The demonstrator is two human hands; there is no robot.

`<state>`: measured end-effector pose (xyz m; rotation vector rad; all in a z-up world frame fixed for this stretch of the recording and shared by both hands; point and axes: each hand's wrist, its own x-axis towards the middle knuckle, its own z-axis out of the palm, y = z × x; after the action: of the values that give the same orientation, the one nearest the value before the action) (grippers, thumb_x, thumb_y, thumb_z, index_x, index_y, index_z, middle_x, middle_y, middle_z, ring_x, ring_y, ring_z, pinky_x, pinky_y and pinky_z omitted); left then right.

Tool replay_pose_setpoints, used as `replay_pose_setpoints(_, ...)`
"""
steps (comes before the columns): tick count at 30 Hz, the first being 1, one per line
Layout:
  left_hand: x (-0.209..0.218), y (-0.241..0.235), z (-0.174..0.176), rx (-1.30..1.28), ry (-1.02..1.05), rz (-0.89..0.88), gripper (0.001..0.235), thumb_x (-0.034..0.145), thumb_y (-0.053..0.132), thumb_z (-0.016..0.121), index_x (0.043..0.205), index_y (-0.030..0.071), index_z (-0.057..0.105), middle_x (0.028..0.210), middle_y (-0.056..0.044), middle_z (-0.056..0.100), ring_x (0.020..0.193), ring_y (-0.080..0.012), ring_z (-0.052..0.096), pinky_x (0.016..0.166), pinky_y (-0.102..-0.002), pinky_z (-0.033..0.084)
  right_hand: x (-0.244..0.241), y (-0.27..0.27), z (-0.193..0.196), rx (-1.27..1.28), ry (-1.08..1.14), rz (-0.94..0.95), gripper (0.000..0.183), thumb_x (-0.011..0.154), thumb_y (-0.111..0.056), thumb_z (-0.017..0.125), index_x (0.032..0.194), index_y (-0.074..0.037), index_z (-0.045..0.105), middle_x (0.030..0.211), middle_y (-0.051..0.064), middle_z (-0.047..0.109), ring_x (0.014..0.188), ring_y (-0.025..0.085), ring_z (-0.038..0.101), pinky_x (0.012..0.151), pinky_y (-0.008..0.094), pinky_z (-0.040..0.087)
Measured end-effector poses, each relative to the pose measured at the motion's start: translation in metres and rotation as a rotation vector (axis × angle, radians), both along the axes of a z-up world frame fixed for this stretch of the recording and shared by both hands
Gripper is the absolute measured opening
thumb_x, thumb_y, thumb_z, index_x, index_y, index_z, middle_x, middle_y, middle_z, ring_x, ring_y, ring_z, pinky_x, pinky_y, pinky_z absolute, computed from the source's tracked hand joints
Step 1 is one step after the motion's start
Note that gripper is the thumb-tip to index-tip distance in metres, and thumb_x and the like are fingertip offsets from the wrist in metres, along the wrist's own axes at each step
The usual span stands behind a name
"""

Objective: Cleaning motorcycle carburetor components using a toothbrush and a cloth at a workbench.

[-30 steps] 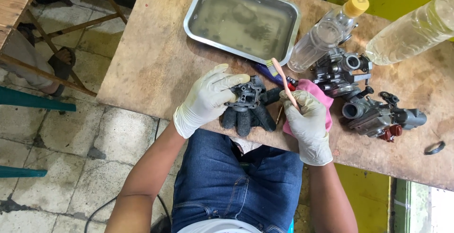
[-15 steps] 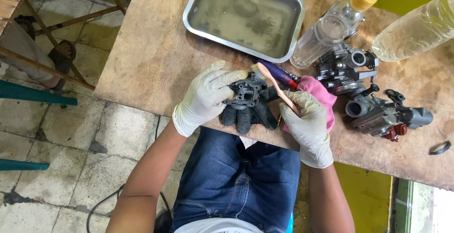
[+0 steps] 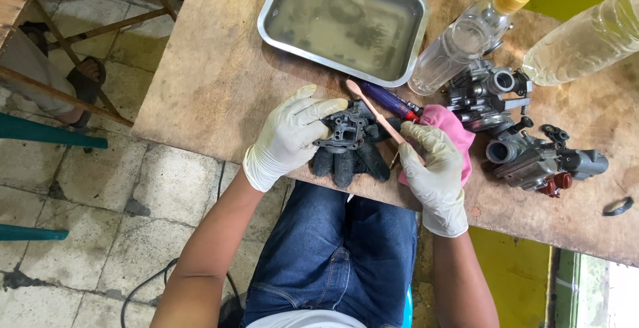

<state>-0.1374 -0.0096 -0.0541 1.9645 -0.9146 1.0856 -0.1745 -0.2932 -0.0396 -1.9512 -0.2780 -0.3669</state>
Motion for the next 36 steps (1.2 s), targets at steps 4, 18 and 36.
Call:
replay_pose_setpoints(4,-0.001,0.0,0.003,-0.001,0.011,0.003,0.021,0.084,0.002,0.075,0.072,0.015,0.063,0.132,-0.004,0.073,0.101,-0.0247,0.074,0.108,-0.047,0.05,-0.002,0.001,0.005,-0.072,-0.022,0.031,0.027,0.091,-0.011,0.076,0.115,0.001,0.078,0.11,0.019,0.073,0.107,0.034,0.072,0.089,0.042,0.057)
replay_pose_setpoints(18,-0.002,-0.001,0.008,-0.025,-0.01,0.011,0.024,0.089,0.005,0.075,0.071,0.015,0.062,0.127,-0.005,0.074,0.094,-0.0245,0.074,0.106,-0.046,0.05,-0.006,0.008,0.029,-0.059,-0.377,-0.33,0.03,0.089,0.025,0.076,0.113,0.007,0.074,0.107,0.021,0.067,0.091,0.026,0.067,0.078,0.035,0.055)
replay_pose_setpoints(36,-0.001,-0.001,0.004,-0.012,0.0,0.029,0.023,0.091,0.005,0.073,0.072,0.016,0.063,0.129,-0.005,0.074,0.095,-0.0243,0.074,0.106,-0.044,0.05,-0.033,0.063,0.024,0.571,0.112,-0.201,0.016,0.088,0.003,0.074,0.102,0.008,0.069,0.074,0.021,0.071,0.053,0.021,0.069,0.047,0.031,0.056)
